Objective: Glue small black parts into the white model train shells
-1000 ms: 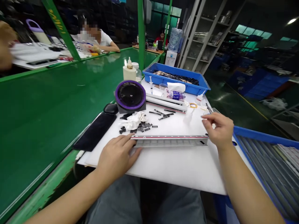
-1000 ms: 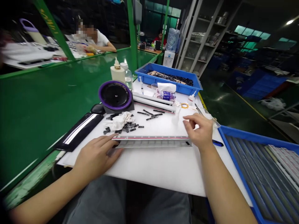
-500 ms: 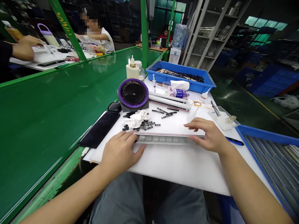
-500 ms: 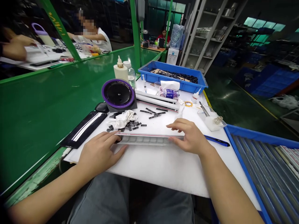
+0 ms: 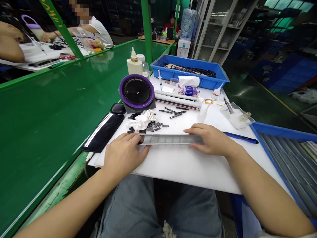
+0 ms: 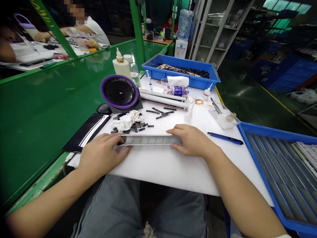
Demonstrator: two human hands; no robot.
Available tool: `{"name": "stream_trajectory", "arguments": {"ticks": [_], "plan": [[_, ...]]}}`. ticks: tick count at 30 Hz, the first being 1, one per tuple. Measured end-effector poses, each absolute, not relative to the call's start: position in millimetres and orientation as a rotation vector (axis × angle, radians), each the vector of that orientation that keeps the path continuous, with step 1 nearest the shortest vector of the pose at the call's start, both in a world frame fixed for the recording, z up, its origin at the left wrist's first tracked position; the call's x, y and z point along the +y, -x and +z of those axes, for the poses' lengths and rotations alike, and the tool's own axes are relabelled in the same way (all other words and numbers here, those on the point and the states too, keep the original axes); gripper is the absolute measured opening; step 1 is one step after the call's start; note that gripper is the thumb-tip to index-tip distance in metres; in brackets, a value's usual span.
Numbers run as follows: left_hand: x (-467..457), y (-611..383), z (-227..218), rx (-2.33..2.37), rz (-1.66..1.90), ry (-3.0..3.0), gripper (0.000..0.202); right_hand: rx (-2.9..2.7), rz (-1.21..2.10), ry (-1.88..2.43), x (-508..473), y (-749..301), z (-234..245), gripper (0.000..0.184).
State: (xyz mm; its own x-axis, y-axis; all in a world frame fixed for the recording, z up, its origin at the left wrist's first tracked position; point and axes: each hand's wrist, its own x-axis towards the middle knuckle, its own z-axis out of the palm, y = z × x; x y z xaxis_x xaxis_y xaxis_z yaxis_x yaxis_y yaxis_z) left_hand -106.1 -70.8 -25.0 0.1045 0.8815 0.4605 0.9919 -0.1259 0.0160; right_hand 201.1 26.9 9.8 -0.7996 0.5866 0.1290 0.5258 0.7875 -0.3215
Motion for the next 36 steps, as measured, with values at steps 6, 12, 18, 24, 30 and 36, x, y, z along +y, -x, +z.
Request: {"name": "stream_trajectory", "arguments": {"ticks": [6, 12, 18, 24, 30, 36], "plan": [[-72, 106, -21, -1.841, -0.462, 2.079, 0.027, -2.721, 0.453, 0.854, 31, -202, 7, 0.041], [-73, 110, -26, -1.777, -0.476, 2.077, 0.028, -2.697, 0.499, 0.855, 32, -201, 8, 0.040], [-74, 111, -29, -1.729, -0.495, 2.084, 0.028, -2.711, 0.525, 0.892, 32, -200, 8, 0.043], [-77, 108, -23, -1.759, -0.386, 2.063, 0.027, -2.732, 0.462, 0.965, 30, -199, 9, 0.043], [-82, 107, -20, -1.762, -0.282, 2.093, 0.026, -2.704, 0.447, 0.954, 30, -199, 6, 0.041], [-78, 124, 41, -1.804, -0.788, 2.072, 0.059, -2.423, 0.519, 0.816, 25, -202, 17, 0.041]]}}
